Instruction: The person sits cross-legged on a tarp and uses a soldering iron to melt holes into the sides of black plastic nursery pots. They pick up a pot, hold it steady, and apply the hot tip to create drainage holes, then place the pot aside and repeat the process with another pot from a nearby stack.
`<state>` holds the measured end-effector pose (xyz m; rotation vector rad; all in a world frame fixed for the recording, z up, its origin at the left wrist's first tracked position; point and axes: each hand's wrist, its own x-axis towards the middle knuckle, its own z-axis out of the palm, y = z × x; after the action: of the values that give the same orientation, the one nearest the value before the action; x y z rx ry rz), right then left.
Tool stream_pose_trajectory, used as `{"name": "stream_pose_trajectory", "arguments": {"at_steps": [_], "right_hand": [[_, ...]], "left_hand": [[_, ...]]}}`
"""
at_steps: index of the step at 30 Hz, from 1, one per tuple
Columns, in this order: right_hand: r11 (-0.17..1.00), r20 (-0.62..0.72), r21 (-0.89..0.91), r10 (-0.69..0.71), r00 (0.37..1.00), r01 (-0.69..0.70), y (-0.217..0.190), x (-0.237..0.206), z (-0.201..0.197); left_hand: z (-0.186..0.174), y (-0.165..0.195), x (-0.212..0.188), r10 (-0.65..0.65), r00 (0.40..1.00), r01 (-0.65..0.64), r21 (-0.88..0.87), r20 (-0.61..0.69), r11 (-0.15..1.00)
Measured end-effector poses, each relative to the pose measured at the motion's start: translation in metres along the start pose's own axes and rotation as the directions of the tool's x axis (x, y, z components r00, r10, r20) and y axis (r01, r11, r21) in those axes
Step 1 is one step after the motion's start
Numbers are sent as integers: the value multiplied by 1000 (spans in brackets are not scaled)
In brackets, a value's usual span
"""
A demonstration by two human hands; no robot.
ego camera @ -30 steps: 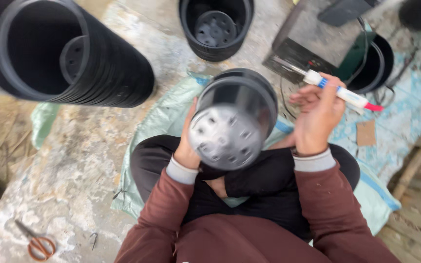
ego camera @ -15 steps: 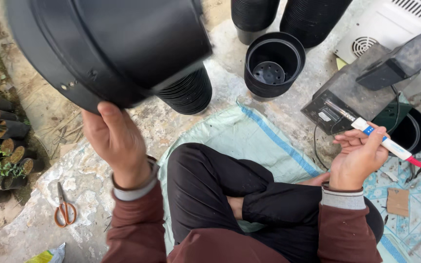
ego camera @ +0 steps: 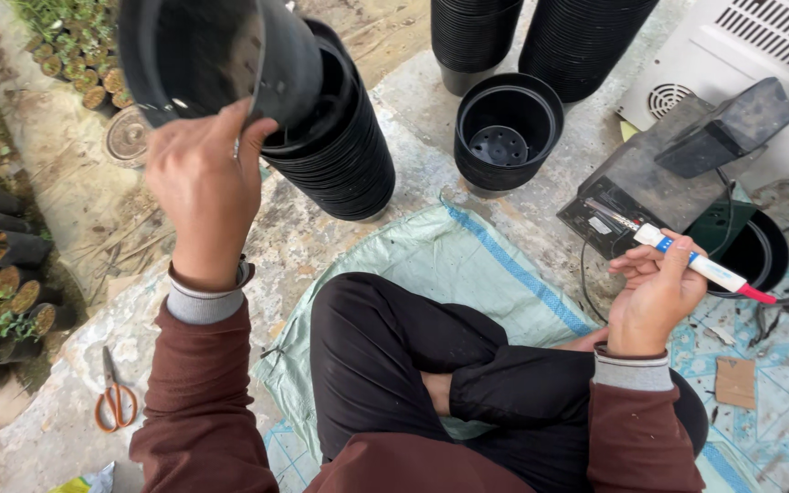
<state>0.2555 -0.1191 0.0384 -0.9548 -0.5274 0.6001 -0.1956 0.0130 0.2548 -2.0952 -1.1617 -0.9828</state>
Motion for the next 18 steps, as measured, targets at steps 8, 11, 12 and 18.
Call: {"name": "stream_pose_trajectory", "arguments": {"at_steps": [8,11,12,18], "right_hand": [[1000,-28,-1,30,999,-30,-2,-1,3],[1000,-28,8,17,999,-17,-3,-1,4],[1000,-27,11,12,1000,-12,-4,-1,3],[1000,-51,-2,10,999,-11,-4,3,-2]], "left_hand": [[46,68,30,212,936,-270,-186,-281,945],[90,103,25,263,957,-289,-339,-119,895],[109,114,26,292,952,-305,-371,-92,877],[203,153,15,455,884,-373,-429,106,823]]}}
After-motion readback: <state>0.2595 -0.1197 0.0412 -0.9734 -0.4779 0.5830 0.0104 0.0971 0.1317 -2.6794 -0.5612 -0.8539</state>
